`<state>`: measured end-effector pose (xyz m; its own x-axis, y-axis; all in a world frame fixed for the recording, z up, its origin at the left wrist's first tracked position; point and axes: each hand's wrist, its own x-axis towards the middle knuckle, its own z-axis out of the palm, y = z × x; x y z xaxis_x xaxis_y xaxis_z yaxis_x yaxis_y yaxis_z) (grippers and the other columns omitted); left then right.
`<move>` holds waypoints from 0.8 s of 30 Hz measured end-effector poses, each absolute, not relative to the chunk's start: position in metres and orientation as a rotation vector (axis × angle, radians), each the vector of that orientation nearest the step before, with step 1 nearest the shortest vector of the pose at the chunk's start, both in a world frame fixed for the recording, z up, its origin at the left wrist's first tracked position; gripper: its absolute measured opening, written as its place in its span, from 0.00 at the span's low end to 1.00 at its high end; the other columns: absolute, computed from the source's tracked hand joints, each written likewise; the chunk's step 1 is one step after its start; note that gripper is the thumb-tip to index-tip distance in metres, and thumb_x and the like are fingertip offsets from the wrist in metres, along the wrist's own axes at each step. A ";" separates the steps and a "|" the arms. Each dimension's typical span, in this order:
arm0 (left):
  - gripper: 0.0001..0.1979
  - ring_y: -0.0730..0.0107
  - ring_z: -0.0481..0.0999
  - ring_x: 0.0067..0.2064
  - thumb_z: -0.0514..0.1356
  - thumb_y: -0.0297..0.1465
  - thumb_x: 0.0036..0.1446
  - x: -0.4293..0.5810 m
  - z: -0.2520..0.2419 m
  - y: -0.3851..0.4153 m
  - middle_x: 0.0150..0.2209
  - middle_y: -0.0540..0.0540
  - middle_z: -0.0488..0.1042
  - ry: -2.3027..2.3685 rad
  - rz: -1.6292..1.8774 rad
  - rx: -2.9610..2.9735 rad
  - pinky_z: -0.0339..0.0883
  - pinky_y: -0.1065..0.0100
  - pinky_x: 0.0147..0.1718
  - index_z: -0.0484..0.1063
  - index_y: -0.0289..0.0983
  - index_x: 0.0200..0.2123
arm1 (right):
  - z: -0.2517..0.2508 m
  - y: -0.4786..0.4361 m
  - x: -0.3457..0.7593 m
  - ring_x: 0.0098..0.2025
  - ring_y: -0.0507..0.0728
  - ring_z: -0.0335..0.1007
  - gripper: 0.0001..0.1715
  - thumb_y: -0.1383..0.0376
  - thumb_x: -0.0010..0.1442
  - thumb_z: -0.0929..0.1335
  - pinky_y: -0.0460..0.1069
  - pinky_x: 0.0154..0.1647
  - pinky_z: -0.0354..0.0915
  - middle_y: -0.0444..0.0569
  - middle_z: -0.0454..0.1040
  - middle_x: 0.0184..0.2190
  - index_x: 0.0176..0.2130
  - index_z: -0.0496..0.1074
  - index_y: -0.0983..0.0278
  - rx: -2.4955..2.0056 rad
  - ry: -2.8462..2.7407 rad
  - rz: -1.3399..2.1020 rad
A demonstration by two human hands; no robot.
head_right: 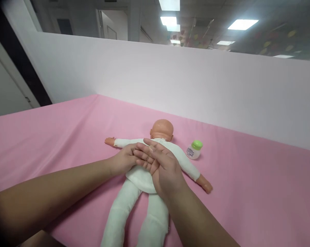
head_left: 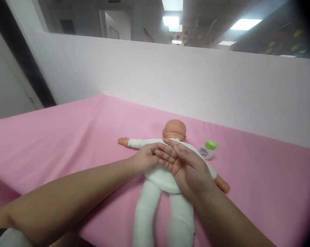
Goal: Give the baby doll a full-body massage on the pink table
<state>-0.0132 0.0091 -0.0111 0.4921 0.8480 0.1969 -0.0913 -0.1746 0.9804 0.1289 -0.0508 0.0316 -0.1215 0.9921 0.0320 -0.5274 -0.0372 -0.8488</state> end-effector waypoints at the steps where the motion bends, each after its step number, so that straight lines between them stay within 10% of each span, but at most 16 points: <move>1: 0.11 0.55 0.81 0.49 0.65 0.32 0.58 -0.015 -0.011 0.013 0.44 0.41 0.82 0.633 0.921 1.536 0.73 0.57 0.49 0.79 0.38 0.44 | 0.026 -0.042 0.134 0.45 0.60 0.80 0.19 0.59 0.57 0.73 0.52 0.41 0.77 0.53 0.82 0.45 0.48 0.78 0.62 -0.731 -0.819 1.505; 9: 0.13 0.60 0.79 0.48 0.60 0.36 0.66 -0.018 -0.011 0.024 0.44 0.44 0.82 0.646 0.963 1.639 0.69 0.60 0.52 0.79 0.38 0.47 | 0.005 -0.027 0.155 0.26 0.44 0.67 0.27 0.69 0.55 0.76 0.39 0.25 0.66 0.54 0.81 0.50 0.55 0.73 0.64 -0.819 -0.780 1.469; 24: 0.15 0.60 0.79 0.51 0.58 0.36 0.67 -0.018 -0.012 0.022 0.48 0.46 0.81 0.715 0.958 1.782 0.71 0.60 0.52 0.79 0.41 0.52 | 0.000 -0.020 0.154 0.36 0.52 0.81 0.34 0.73 0.53 0.77 0.43 0.39 0.77 0.53 0.82 0.42 0.57 0.66 0.66 -0.865 -0.813 1.479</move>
